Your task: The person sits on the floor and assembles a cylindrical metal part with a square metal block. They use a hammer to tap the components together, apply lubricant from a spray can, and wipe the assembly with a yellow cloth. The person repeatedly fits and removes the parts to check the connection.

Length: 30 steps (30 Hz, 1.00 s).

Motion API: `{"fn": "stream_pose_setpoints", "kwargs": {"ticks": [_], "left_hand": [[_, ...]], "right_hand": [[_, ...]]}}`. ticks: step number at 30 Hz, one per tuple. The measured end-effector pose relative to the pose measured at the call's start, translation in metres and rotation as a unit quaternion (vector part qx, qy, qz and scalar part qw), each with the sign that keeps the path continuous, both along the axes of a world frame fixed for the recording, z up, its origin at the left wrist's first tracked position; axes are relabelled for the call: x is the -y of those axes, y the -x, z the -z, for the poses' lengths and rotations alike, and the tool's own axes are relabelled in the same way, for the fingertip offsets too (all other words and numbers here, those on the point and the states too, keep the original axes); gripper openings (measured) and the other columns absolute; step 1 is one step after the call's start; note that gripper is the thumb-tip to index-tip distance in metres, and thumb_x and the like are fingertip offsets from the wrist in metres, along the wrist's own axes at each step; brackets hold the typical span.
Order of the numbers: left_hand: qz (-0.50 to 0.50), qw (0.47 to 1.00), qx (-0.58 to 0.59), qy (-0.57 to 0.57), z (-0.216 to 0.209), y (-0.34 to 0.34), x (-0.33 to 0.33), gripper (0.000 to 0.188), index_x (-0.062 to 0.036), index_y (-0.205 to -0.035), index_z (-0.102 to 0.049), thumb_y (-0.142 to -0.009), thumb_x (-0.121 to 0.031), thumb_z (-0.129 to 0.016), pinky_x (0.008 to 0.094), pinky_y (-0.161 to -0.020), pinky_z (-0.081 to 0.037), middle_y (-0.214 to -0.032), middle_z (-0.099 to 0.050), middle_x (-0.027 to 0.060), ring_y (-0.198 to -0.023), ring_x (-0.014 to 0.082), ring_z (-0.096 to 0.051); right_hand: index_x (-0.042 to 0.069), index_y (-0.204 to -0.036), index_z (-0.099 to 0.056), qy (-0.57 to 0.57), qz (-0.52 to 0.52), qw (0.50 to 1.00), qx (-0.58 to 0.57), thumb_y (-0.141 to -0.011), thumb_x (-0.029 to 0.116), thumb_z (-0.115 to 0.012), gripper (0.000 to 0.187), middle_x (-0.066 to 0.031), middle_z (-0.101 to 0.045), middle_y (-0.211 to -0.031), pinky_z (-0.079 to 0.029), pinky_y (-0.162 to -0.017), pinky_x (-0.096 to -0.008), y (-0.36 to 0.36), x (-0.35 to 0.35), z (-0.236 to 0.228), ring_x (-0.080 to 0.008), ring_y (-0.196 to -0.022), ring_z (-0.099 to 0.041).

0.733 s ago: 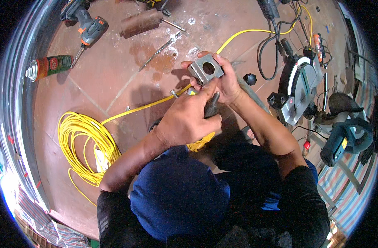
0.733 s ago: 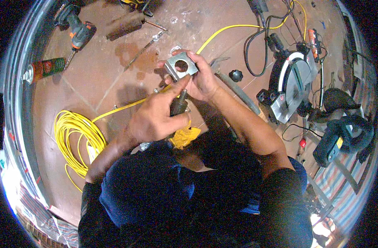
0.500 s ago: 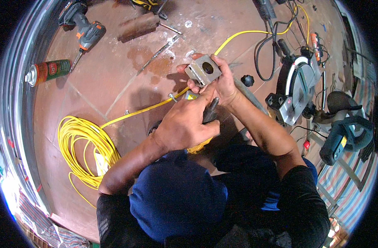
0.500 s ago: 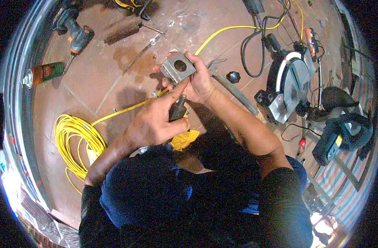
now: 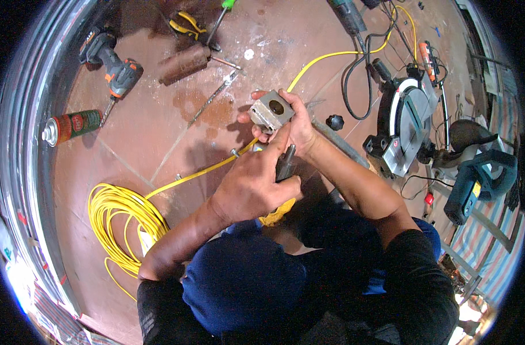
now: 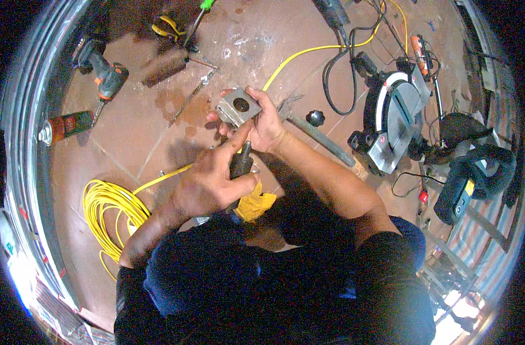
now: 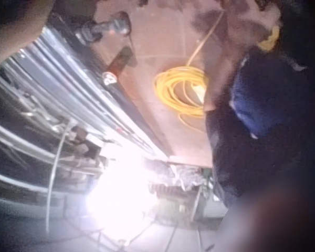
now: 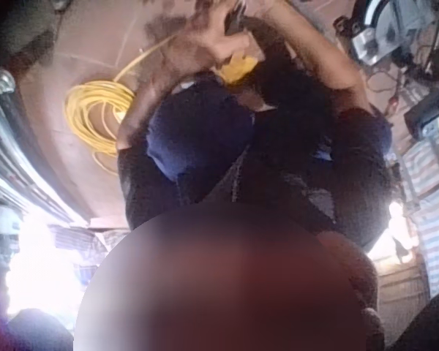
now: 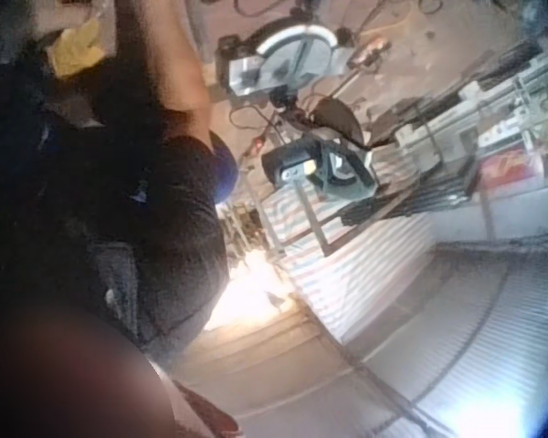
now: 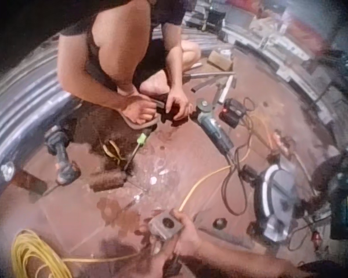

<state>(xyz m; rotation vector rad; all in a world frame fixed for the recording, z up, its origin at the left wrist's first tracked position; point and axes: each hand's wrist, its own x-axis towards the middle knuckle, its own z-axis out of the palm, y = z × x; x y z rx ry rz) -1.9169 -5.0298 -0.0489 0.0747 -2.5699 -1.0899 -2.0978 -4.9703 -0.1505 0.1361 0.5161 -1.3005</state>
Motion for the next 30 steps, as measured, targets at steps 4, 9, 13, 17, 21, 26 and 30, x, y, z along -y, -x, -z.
{"fn": "stream_pose_setpoints", "kwargs": {"ticks": [4,9,13,17,21,26,30], "left_hand": [[0.011,1.0,-0.01,-0.005,0.002,-0.003,-0.004,0.023,-0.0071,-0.095,-0.069,-0.079,-0.023,-0.076,0.0463,-0.078,-0.058,-0.14,-0.045,0.0403,-0.095,0.0439,-0.067],[-0.009,0.974,0.094,-0.208,0.002,-0.009,-0.006,0.016,-0.0099,-0.093,-0.069,-0.085,-0.023,-0.073,0.0404,-0.072,-0.057,-0.126,-0.057,0.0258,-0.088,0.0356,-0.067],[-0.176,0.726,0.214,-0.629,-0.001,-0.014,0.002,0.022,-0.0061,-0.113,-0.065,-0.095,-0.02,-0.066,0.0297,-0.068,-0.055,-0.11,-0.063,0.0121,-0.081,0.0196,-0.067],[-0.236,0.672,-0.082,-0.698,0.004,-0.002,0.012,0.036,-0.0034,-0.129,-0.054,-0.098,-0.019,-0.064,0.0264,-0.067,-0.056,-0.098,-0.065,0.0068,-0.068,0.0134,-0.064],[-0.358,0.743,-0.147,-0.547,0.017,0.009,0.023,0.039,-0.0016,-0.129,-0.052,-0.094,-0.01,-0.069,0.0272,-0.071,-0.056,-0.103,-0.065,0.0079,-0.081,0.0132,-0.066],[-0.401,0.836,-0.092,-0.363,0.032,0.004,0.032,0.051,-0.0016,-0.126,-0.052,-0.084,-0.008,-0.082,0.0293,-0.075,-0.055,-0.104,-0.066,0.0076,-0.087,0.017,-0.068],[-0.388,0.904,-0.114,-0.137,0.035,-0.004,0.024,0.055,-0.0051,-0.121,-0.055,-0.078,-0.014,-0.088,0.0319,-0.077,-0.056,-0.104,-0.069,0.0094,-0.089,0.0202,-0.07]], "right_hand": [[0.012,-0.136,-0.049,0.01,0.012,1.0,0.024,-0.1,0.055,-0.036,0.058,-0.0304,-0.066,-0.117,-0.058,-0.067,-0.0407,0.006,0.012,0.009,-0.0348,-0.078,-0.069],[0.011,-0.136,-0.051,0.041,0.052,0.997,0.044,-0.102,0.052,-0.035,0.055,-0.0303,-0.065,-0.119,-0.059,-0.069,-0.0395,0.017,0.035,0.011,-0.0344,-0.083,-0.069],[0.012,-0.132,-0.052,0.031,0.068,0.995,-0.067,-0.102,0.051,-0.037,0.052,-0.0228,-0.068,-0.115,-0.055,-0.071,-0.0395,0.02,0.045,0.0,-0.0319,-0.085,-0.07],[0.01,-0.131,-0.053,0.049,0.076,0.99,-0.111,-0.104,0.045,-0.037,0.048,-0.0216,-0.067,-0.118,-0.056,-0.079,-0.0428,0.009,0.044,-0.012,-0.0316,-0.092,-0.069],[0.006,-0.131,-0.052,0.025,0.082,0.993,-0.081,-0.104,0.045,-0.037,0.049,-0.0206,-0.066,-0.121,-0.059,-0.083,-0.0429,-0.005,0.038,-0.021,-0.0334,-0.104,-0.069],[0.007,-0.131,-0.052,0.03,0.056,0.995,-0.071,-0.105,0.046,-0.037,0.05,-0.0165,-0.068,-0.113,-0.061,-0.07,-0.039,-0.012,0.03,-0.02,-0.03,-0.088,-0.071],[0.006,-0.129,-0.053,0.005,0.069,0.993,-0.097,-0.105,0.042,-0.04,0.045,-0.016,-0.068,-0.112,-0.06,-0.067,-0.0386,-0.016,0.028,-0.011,-0.0283,-0.088,-0.07]]}}
